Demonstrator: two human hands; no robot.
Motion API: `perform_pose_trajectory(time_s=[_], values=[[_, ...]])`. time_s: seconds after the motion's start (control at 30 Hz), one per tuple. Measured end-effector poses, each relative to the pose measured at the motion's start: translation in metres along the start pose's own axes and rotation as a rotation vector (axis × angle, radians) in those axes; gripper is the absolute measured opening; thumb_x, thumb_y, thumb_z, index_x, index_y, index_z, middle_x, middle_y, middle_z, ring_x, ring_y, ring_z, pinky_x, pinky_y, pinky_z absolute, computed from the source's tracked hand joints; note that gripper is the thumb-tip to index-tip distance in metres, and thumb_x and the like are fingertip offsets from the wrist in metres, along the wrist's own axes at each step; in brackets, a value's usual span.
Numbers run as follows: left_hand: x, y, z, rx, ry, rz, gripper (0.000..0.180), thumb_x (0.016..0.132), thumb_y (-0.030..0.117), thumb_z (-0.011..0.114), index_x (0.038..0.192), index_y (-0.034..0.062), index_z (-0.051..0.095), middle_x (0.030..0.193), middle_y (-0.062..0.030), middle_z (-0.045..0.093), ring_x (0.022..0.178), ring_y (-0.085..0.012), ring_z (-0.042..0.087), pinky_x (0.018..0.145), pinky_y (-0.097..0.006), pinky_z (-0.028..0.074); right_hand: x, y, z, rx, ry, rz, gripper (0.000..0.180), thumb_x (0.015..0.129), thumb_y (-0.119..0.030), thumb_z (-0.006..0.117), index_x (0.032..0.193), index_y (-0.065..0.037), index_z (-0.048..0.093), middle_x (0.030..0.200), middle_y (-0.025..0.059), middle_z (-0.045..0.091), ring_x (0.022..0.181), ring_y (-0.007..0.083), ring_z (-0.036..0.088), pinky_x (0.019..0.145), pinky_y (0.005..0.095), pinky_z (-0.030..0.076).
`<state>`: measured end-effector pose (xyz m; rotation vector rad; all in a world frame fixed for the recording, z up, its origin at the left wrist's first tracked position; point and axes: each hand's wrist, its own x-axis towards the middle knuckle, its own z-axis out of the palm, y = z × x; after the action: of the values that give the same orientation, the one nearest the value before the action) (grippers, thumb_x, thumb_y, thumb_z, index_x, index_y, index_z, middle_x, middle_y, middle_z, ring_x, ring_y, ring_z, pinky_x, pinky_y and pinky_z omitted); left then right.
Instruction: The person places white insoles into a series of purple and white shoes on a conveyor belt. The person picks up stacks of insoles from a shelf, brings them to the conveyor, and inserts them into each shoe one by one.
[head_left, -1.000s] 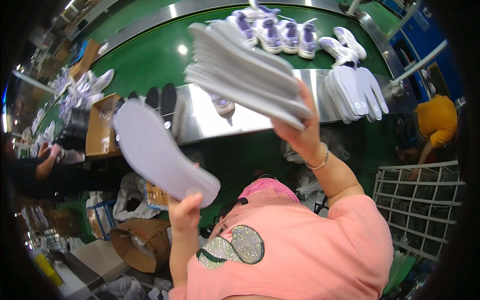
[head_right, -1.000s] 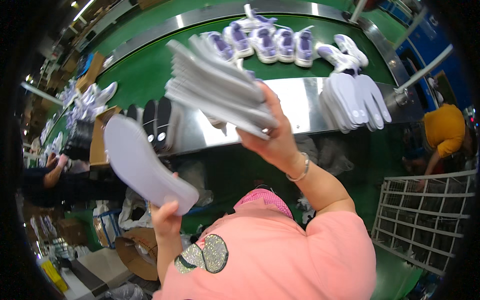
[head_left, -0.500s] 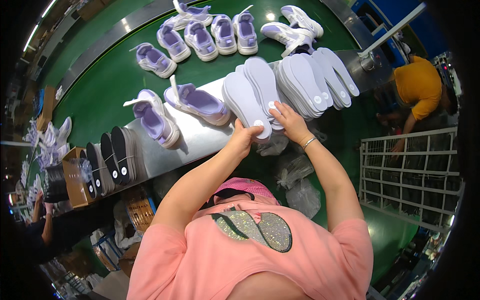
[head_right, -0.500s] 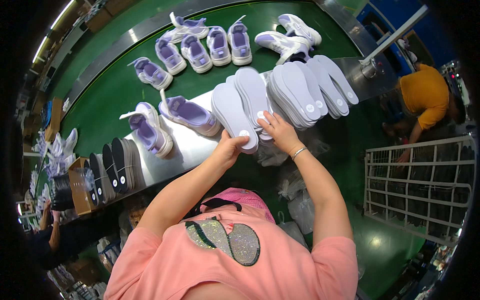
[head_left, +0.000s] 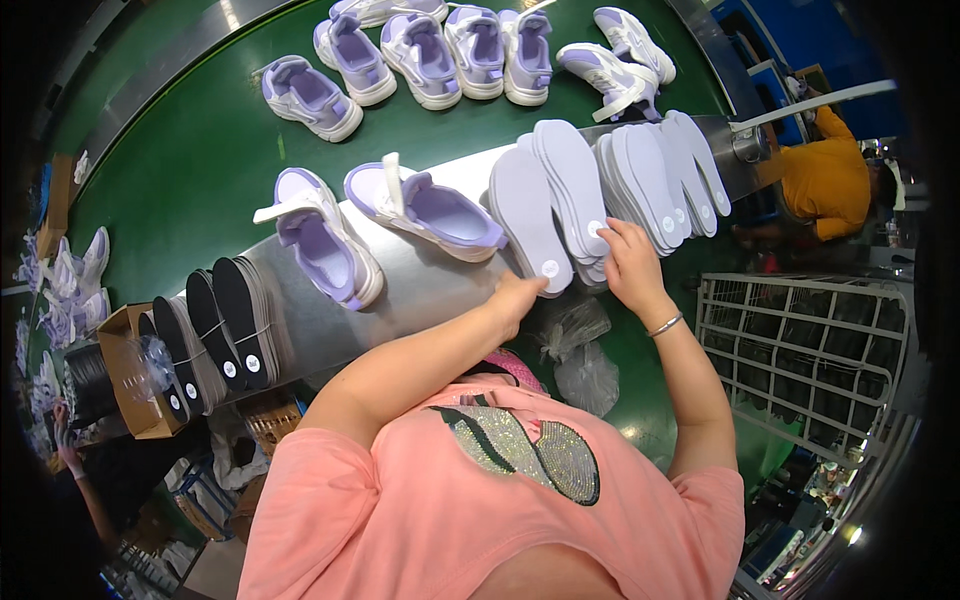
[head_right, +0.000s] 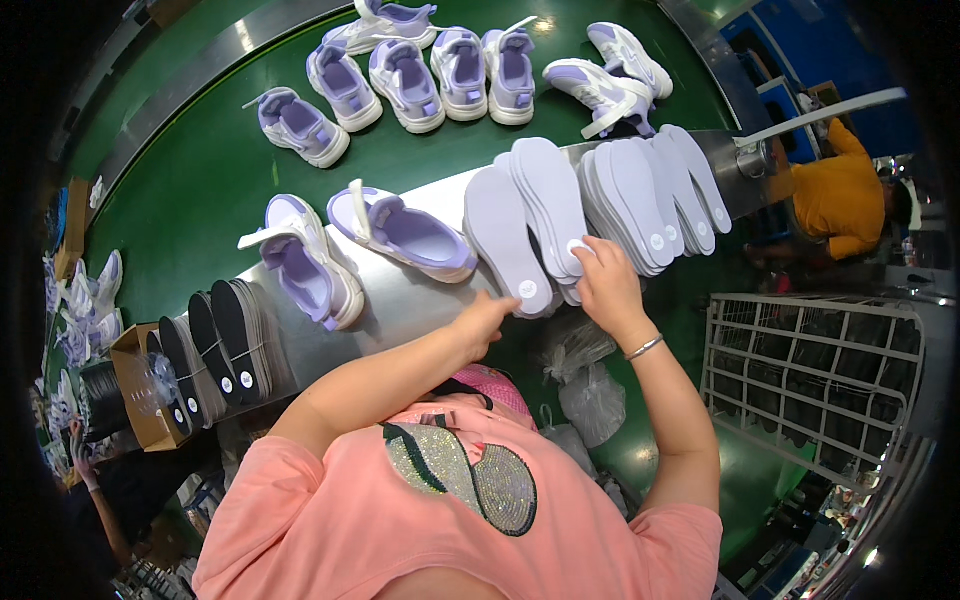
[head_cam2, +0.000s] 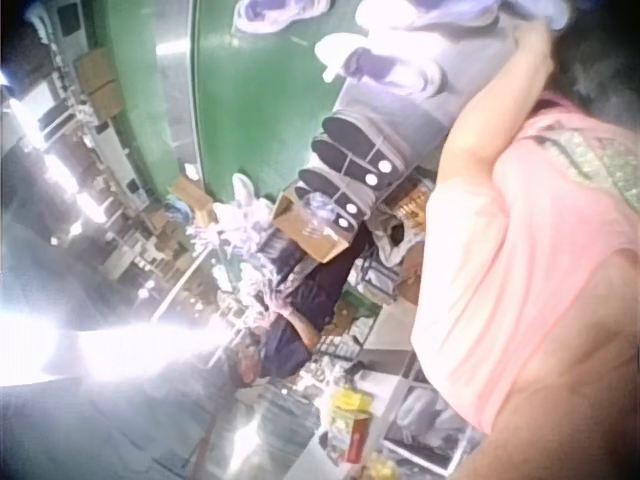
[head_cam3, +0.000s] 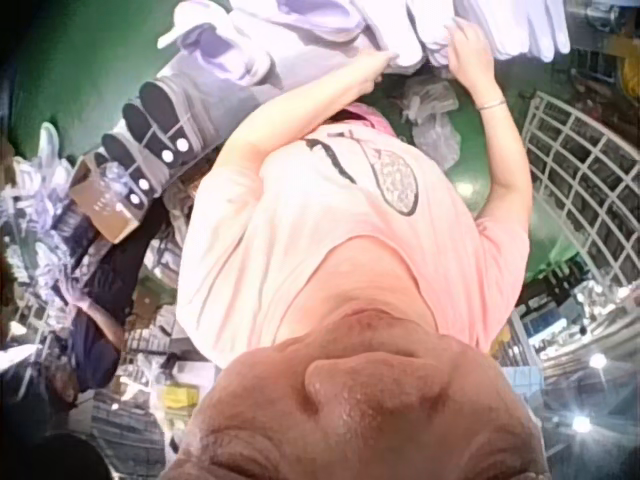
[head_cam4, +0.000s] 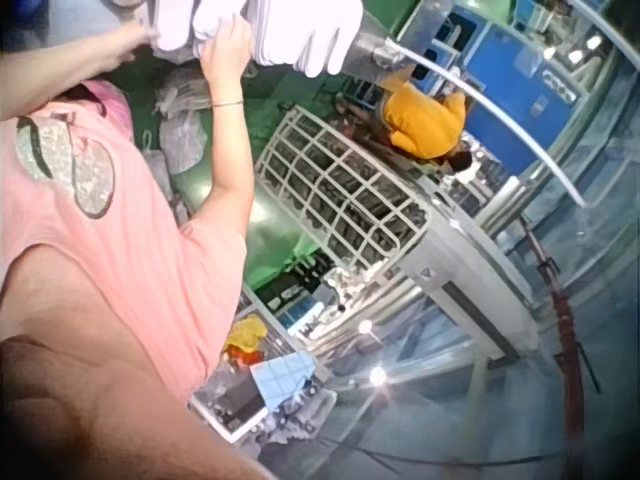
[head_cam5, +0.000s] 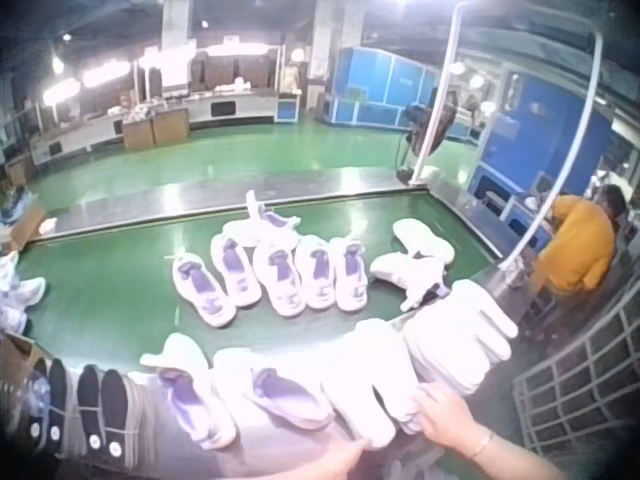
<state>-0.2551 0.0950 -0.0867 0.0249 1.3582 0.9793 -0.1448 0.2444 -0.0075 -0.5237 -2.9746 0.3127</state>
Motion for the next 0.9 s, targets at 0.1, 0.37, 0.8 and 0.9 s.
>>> perform_pose_trajectory(time_s=[0.1,0.37,0.8,0.9], values=[[-0.067,0.017,-0.041,0.057,-0.333,0.135,0.053,0.078,0.026,0.056,0.120,-0.0011,0.038,0.111,-0.0136,0.049,0.100,-0.0200,0.048,0.081,-0.032,0.040,0.032,-0.043,0.019,0.209,-0.036,0.104,0.035,0.073,-0.016,0.058,0.104,-0.003,0.049,0.106,0.0169,0.050,0.093,0.0334,0.048,0.079,0.0390,0.041],[-0.126,0.039,-0.187,0.981,0.688,0.590,0.066,0.078,0.031,0.055,0.127,0.0002,0.023,0.071,-0.0161,0.060,0.058,-0.0311,0.059,0.052,-0.039,0.047,0.054,-0.082,0.058,-0.090,-0.237,0.141,0.054,0.068,-0.031,0.064,0.114,-0.008,0.045,0.109,0.0193,0.046,0.094,0.0347,0.048,0.079,0.0385,0.041],[-0.061,0.069,-0.192,0.776,0.782,0.290,0.049,0.071,0.031,0.050,0.106,-0.0029,0.046,0.070,-0.0221,0.058,0.067,-0.0362,0.058,0.062,-0.043,0.045,0.285,0.027,0.039,-0.013,0.115,0.166,0.030,0.075,-0.020,0.054,0.102,-0.006,0.054,0.091,0.0140,0.057,0.087,0.0300,0.054,0.072,0.0410,0.044],[-0.075,0.059,-0.239,0.689,0.956,0.196,0.042,0.070,0.018,0.052,0.106,-0.0041,0.046,0.072,-0.0213,0.058,0.068,-0.0306,0.058,0.065,-0.037,0.045,0.309,0.027,0.060,-0.119,-0.201,0.236,0.055,0.068,-0.032,0.060,0.119,-0.020,0.043,0.101,0.0148,0.054,0.097,0.0311,0.050,0.080,0.0482,0.038]])
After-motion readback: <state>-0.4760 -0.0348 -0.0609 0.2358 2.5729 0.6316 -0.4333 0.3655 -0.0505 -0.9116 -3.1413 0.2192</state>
